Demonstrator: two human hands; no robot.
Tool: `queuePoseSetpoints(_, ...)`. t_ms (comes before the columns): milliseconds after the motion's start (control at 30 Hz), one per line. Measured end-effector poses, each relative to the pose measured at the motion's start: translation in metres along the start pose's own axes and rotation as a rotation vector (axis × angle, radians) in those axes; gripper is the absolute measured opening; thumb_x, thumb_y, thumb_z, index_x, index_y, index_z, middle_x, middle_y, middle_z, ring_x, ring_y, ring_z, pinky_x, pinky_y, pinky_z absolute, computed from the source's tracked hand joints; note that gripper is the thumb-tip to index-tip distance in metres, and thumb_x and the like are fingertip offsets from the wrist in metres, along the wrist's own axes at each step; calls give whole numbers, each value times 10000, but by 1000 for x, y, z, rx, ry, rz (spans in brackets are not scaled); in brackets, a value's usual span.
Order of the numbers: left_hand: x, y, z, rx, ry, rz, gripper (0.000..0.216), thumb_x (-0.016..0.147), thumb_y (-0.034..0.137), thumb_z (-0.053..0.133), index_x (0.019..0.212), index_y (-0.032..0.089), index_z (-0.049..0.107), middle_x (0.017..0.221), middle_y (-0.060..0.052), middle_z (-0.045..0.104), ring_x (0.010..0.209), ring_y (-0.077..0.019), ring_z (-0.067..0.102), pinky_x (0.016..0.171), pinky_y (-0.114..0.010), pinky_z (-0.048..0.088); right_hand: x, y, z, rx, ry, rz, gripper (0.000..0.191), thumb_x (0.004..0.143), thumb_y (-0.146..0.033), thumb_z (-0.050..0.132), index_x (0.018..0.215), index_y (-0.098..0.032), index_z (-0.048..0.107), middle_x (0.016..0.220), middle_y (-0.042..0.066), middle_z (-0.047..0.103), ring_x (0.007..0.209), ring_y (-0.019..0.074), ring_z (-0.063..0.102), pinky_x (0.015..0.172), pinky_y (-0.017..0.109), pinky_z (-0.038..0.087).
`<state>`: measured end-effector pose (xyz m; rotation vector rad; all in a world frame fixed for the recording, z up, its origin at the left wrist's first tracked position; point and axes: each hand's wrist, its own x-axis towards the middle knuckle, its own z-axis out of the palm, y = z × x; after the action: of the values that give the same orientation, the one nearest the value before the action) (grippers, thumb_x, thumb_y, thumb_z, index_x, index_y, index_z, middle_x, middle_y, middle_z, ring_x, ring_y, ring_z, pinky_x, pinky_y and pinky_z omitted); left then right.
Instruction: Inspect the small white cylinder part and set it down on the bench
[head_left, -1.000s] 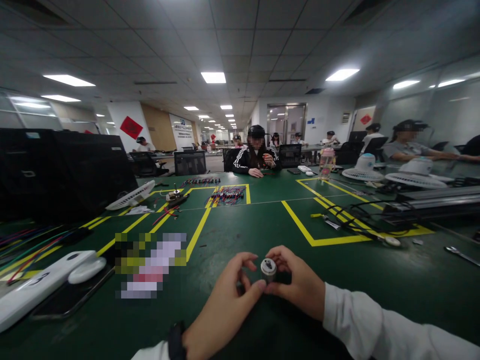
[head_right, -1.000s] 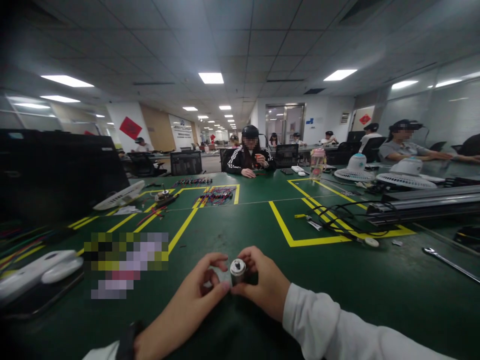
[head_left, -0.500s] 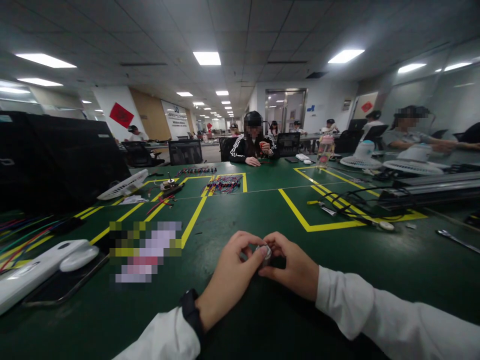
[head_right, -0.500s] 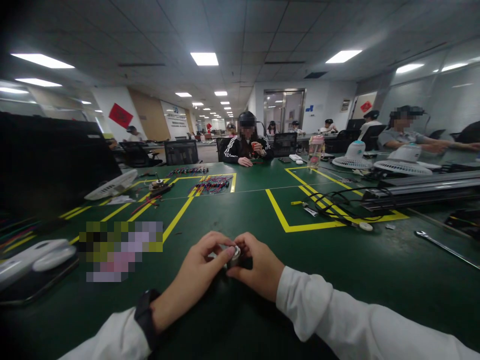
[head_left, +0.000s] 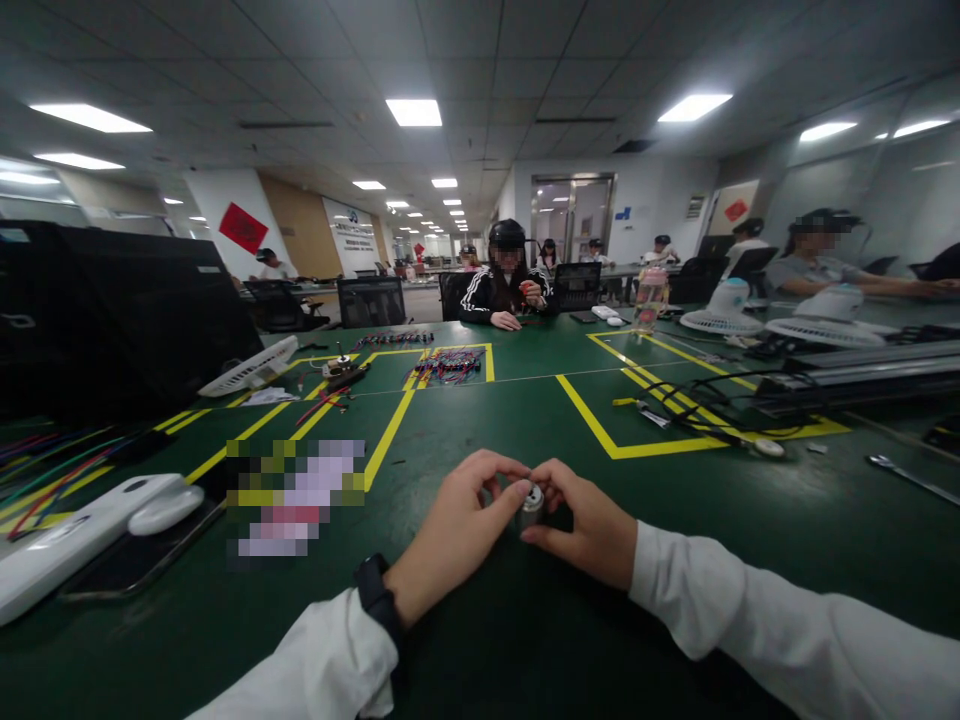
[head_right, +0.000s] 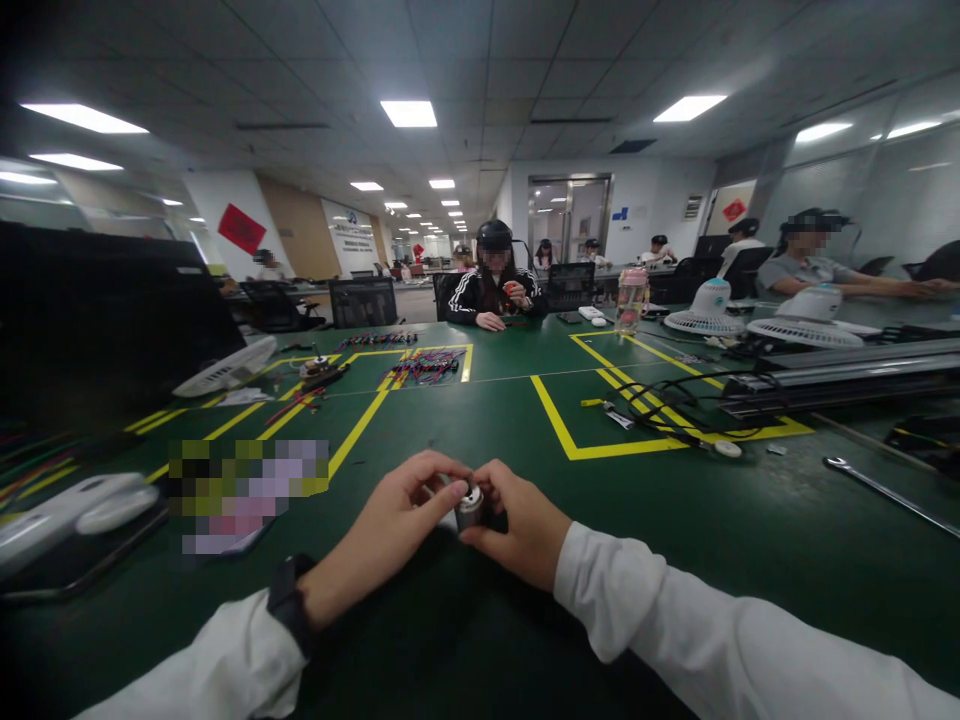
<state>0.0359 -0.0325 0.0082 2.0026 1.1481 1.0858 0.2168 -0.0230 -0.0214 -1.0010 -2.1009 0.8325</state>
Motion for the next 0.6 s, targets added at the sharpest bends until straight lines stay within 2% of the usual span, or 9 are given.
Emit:
queuePoseSetpoints(167, 5, 0, 3, 9, -16, 17, 77, 875, 228, 582, 880, 182, 644, 804, 11, 648, 691, -160, 610, 615, -298, 486, 0, 1, 1, -24, -2, -11, 358, 706, -224, 665, 1003, -167, 472, 927, 14, 571, 826, 109, 529, 730, 256, 426)
queuePoseSetpoints(367, 5, -17, 0, 5, 7, 19, 185, 906, 266, 554, 1055, 163, 591, 989, -37, 661, 800, -191, 657, 694, -377, 545, -7, 6, -9, -58, 13, 14, 388, 708, -234, 669, 1044, -181, 483, 963, 18, 577, 848, 115, 531, 738, 263, 425)
queuePoseSetpoints(600, -4, -26, 10, 58, -162, 62, 160, 887, 244, 580, 1026, 170, 607, 943, -23, 668, 814, -198, 648, 739, -402, 521, -14, 13, -21, -97, 47, 55, 419, 719, -258, 664, 1081, -175, 468, 992, 34, 574, 867, 122, 538, 749, 272, 438)
